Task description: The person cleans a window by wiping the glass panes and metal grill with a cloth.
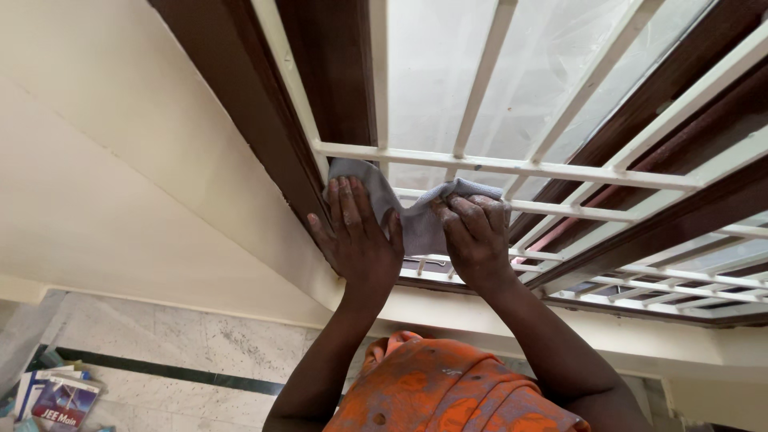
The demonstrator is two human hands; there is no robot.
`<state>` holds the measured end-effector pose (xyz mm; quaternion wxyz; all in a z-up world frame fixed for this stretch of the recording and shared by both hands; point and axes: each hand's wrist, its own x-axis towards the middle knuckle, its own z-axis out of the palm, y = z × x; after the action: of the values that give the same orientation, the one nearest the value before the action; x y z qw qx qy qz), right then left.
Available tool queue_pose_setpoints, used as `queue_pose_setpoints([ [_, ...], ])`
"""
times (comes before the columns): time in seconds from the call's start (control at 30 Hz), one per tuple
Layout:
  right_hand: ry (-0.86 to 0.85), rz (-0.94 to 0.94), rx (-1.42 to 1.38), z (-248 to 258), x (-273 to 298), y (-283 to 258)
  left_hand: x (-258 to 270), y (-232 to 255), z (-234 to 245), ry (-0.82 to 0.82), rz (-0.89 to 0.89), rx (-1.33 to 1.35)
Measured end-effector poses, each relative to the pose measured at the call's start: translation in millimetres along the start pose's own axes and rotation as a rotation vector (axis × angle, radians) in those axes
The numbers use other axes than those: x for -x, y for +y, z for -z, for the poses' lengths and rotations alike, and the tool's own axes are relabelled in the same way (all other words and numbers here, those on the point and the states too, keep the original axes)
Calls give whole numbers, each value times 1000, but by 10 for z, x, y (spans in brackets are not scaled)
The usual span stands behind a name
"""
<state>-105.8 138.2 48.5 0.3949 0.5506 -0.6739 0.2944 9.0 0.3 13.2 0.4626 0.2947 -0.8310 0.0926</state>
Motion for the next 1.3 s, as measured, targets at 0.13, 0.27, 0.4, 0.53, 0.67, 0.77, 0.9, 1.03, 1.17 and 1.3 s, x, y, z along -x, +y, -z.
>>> queue_pose_setpoints([
  [0.13, -15, 11, 23, 89, 98, 135, -15, 69, -18, -12, 32, 72],
  [0.27, 16, 11, 101, 257, 235, 316, -9, 197, -72, 20, -1, 83],
  [0.4, 17, -9, 125, 436, 345, 503, 94, 498, -68, 9, -37, 167],
  [0.53, 30, -28, 152, 681, 460, 683, 193, 876, -96, -1, -88, 209],
  [0.67, 31, -98, 144, 944, 573, 869, 319, 1305, -139, -5, -171, 256],
  [0.77, 50, -121, 176, 1092, 617, 967, 370, 1570, -165, -27, -205, 277],
  [0.9, 12, -137, 186, 1144, 605, 924, 361, 1649, -180, -12, -218, 269],
  [1.03, 65, -180, 162, 1068, 521, 820, 374, 1470, -186, -20, -239, 230],
  [1.17, 48, -159, 131, 906, 444, 648, 381, 1168, -205, -20, -229, 205],
  [1.3, 6, -110, 110, 639, 331, 462, 362, 832, -214, -26, -157, 124],
])
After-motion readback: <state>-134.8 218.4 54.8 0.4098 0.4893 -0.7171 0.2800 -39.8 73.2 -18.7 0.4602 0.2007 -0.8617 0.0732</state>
